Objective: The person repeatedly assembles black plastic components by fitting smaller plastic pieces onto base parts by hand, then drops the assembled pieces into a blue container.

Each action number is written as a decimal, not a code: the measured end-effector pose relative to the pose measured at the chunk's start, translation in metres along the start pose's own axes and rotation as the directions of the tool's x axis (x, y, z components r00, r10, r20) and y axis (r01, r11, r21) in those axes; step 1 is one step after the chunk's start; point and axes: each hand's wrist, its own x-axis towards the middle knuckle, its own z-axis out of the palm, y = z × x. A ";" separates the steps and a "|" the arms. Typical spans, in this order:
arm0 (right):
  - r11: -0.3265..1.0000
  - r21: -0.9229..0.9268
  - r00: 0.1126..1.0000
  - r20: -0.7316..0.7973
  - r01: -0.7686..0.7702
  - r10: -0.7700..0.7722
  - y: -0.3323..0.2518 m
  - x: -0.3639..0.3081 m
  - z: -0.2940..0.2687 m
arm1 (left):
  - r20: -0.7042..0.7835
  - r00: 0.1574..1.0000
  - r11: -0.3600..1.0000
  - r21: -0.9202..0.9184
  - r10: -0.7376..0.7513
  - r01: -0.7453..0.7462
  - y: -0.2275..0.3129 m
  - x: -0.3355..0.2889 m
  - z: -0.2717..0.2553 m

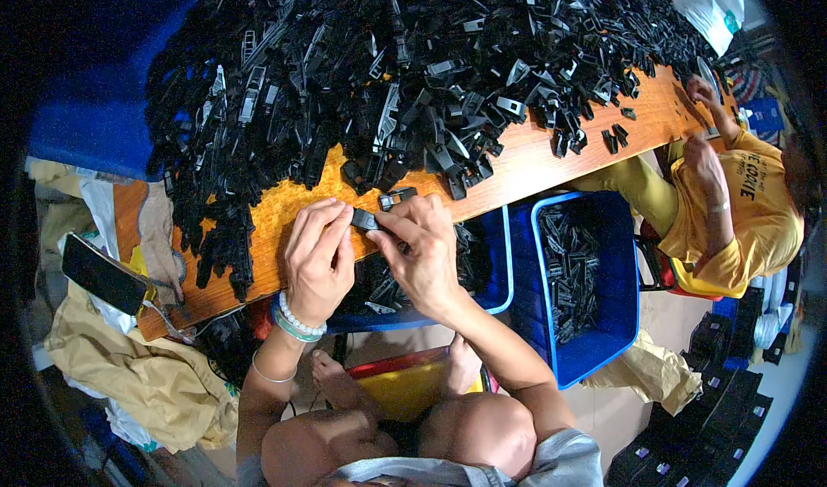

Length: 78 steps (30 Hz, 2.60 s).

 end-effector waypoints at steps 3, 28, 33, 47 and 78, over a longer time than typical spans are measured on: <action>0.999 -0.027 1.000 -0.010 0.020 -0.020 0.002 -0.002 0.004 | -0.032 0.999 0.997 0.071 0.002 0.000 -0.001 -0.002 0.000; 0.981 -0.100 0.984 -0.055 0.164 -0.170 0.034 0.002 -0.010 | 0.135 0.920 0.929 0.098 -0.369 0.358 -0.013 0.018 -0.020; 0.978 0.179 0.992 -0.078 0.109 -0.096 0.016 0.004 -0.001 | 0.041 0.911 0.911 0.064 -0.411 0.408 -0.041 0.008 -0.026; 0.787 0.485 0.919 0.291 -0.383 0.267 0.012 0.009 -0.018 | 0.109 0.965 0.972 0.030 -0.237 0.235 -0.003 -0.006 -0.026; 0.992 -0.082 0.995 0.025 0.098 -0.096 0.023 0.016 -0.013 | 0.004 0.998 0.776 0.629 -0.062 0.046 -0.041 0.023 -0.017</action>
